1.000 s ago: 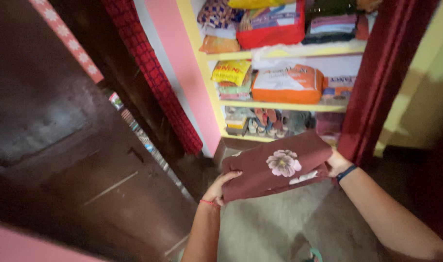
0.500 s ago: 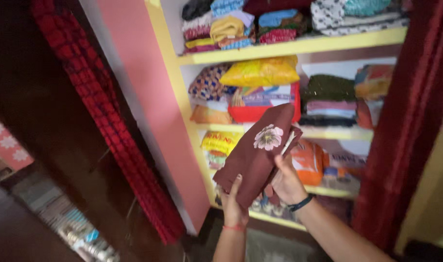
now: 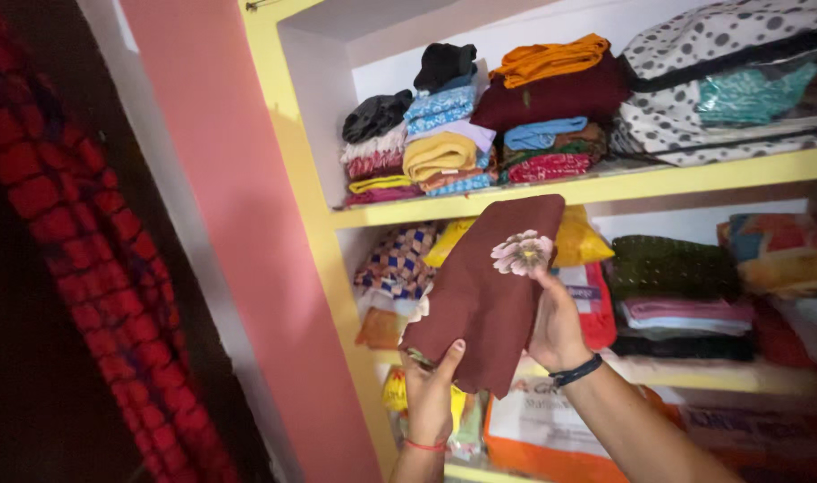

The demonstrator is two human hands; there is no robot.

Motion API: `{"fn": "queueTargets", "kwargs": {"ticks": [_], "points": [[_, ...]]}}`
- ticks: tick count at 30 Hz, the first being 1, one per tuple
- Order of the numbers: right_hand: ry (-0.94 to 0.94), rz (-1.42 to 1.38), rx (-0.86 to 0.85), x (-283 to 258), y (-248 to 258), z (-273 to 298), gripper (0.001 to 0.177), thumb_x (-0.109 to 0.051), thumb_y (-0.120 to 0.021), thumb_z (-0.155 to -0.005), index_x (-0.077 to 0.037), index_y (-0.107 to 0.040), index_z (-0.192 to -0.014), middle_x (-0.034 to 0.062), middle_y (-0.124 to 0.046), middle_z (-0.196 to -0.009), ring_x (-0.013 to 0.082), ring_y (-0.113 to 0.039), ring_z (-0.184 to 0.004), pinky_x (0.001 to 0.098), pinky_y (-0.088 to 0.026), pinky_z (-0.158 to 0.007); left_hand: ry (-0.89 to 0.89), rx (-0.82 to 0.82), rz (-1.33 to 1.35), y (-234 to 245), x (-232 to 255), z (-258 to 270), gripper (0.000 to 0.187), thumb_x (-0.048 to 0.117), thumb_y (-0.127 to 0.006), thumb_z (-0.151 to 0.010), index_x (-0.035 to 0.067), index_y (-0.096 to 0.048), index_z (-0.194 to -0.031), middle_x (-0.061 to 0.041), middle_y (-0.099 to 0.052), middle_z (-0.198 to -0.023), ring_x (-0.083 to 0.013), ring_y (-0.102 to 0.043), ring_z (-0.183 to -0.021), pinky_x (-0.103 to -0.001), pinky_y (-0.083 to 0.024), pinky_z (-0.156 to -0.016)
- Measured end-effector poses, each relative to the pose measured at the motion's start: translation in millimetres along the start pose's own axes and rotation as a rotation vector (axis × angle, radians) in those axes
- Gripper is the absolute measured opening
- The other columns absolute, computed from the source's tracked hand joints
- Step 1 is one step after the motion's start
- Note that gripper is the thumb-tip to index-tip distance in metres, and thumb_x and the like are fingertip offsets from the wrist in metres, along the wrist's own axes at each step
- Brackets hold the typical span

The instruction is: The person folds a floral pattern cloth on a bed, carries it to a shelf, and then folds a pink towel by hand on the bed.

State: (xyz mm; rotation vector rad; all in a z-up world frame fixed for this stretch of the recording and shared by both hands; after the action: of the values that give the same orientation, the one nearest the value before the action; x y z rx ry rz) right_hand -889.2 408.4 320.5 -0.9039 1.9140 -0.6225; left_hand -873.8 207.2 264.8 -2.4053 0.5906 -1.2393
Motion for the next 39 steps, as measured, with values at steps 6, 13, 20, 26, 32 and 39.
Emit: {"fn": "queueTargets", "kwargs": {"ticks": [6,13,20,26,32,39], "points": [[-0.012,0.109,-0.028,6.7,20.2,-80.9,0.043,-0.030,-0.064,-0.090,-0.006,-0.062,-0.126,0.0102,-0.070,-0.122,0.0247,-0.069,-0.106,0.0417,-0.056,-0.093,-0.122,-0.251,-0.010,-11.9,-5.4,-78.0,0.076,0.006,-0.081,-0.081,0.002,-0.039,-0.145,-0.013,-0.056,-0.141,-0.0219,-0.057,-0.125,-0.037,-0.046,-0.107],[0.181,0.273,-0.016,-38.7,15.6,-131.5,0.043,-0.035,-0.065,-0.096,-0.011,-0.060,-0.131,0.0053,-0.066,-0.119,0.0199,-0.065,-0.104,0.0384,-0.054,-0.088,0.398,-0.475,0.077,-43.9,-24.3,-166.4,0.081,0.032,-0.071,-0.084,0.009,-0.037,-0.154,-0.009,-0.059,-0.138,-0.0188,-0.060,-0.123,-0.037,-0.053,-0.098],[0.140,0.339,-0.103,-70.4,0.7,-208.0,0.066,-0.057,-0.052,-0.095,-0.009,-0.058,-0.139,0.0097,-0.067,-0.129,0.0211,-0.065,-0.112,0.0376,-0.054,-0.094,0.222,-0.586,-0.262,-97.0,-14.7,-250.5,0.081,0.017,-0.083,-0.082,-0.010,-0.050,-0.150,-0.008,-0.061,-0.110,-0.0139,-0.057,-0.086,-0.029,-0.047,-0.071],[0.157,0.195,-0.314,-99.7,-23.5,-267.0,0.056,-0.042,-0.054,-0.097,-0.004,-0.057,-0.138,0.0143,-0.065,-0.130,0.0275,-0.065,-0.113,0.0421,-0.053,-0.098,0.127,-0.423,-0.366,-136.4,13.3,-306.9,0.076,0.007,-0.079,-0.072,0.012,-0.046,-0.140,-0.007,-0.071,-0.102,-0.0142,-0.064,-0.085,-0.025,-0.051,-0.073],[0.139,0.366,-0.329,-127.9,-59.3,-305.8,0.049,-0.035,-0.051,-0.092,-0.006,-0.060,-0.131,0.0140,-0.068,-0.125,0.0279,-0.066,-0.112,0.0445,-0.054,-0.096,-0.074,-0.511,-0.273,-167.0,30.9,-371.5,0.069,0.012,-0.079,-0.072,0.000,-0.060,-0.138,-0.006,-0.070,-0.104,-0.0168,-0.064,-0.093,-0.032,-0.050,-0.082],[0.176,0.448,-0.218,-151.7,-59.7,-418.7,0.049,-0.034,-0.050,-0.093,-0.006,-0.059,-0.132,0.0143,-0.067,-0.126,0.0282,-0.066,-0.113,0.0446,-0.054,-0.097,-0.033,-0.603,-0.024,-205.7,24.7,-520.3,0.057,0.049,-0.050,-0.097,0.009,-0.057,-0.137,-0.010,-0.070,-0.111,-0.0215,-0.068,-0.093,-0.036,-0.057,-0.081]]}}
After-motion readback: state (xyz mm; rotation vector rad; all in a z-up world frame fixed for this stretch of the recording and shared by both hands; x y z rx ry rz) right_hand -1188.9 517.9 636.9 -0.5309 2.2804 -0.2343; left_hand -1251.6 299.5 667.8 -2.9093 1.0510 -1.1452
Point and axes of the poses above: each hand's wrist, its own z-axis away from the middle knuckle, its own y-axis out of the back of the hand, x = y × z, the point moved 8 cm from there along -z, towards the middle knuckle
